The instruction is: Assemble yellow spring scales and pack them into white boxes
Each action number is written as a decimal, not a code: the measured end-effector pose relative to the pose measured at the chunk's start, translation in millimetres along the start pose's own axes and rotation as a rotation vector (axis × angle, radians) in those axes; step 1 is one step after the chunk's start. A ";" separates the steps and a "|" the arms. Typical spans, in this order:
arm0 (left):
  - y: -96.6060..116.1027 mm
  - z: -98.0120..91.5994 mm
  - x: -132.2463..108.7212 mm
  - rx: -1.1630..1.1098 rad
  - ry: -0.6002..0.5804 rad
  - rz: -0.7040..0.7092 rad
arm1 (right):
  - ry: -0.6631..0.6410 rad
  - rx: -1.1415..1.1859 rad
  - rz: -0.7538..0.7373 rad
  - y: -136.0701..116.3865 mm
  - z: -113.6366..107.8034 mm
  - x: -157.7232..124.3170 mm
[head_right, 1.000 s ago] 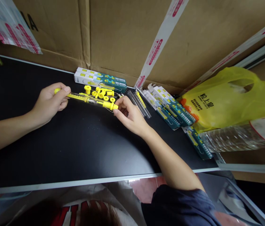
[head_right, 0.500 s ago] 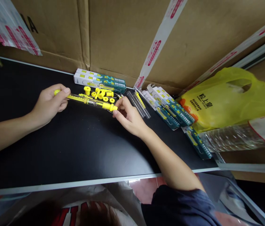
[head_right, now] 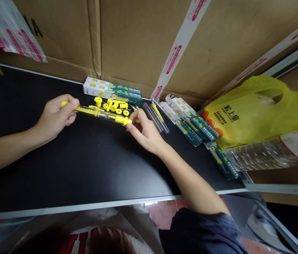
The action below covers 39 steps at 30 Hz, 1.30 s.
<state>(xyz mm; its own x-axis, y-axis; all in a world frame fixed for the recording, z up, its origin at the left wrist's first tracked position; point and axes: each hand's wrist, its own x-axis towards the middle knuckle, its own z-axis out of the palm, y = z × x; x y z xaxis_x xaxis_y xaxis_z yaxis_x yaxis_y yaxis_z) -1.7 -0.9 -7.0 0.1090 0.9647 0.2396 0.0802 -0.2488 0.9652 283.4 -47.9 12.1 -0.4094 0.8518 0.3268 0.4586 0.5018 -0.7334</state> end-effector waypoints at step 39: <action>1.7 0.1 -0.8 0.000 -0.025 0.008 | -0.062 -0.067 -0.036 -1.1 1.6 -1.3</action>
<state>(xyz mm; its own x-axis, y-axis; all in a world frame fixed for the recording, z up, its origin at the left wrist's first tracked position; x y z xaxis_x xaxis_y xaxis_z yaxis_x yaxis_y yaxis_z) -1.6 -2.1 -5.5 0.1345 0.9601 0.2450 0.0788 -0.2568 0.9632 282.2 -49.9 11.5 -0.4737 0.8229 0.3137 0.4933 0.5430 -0.6796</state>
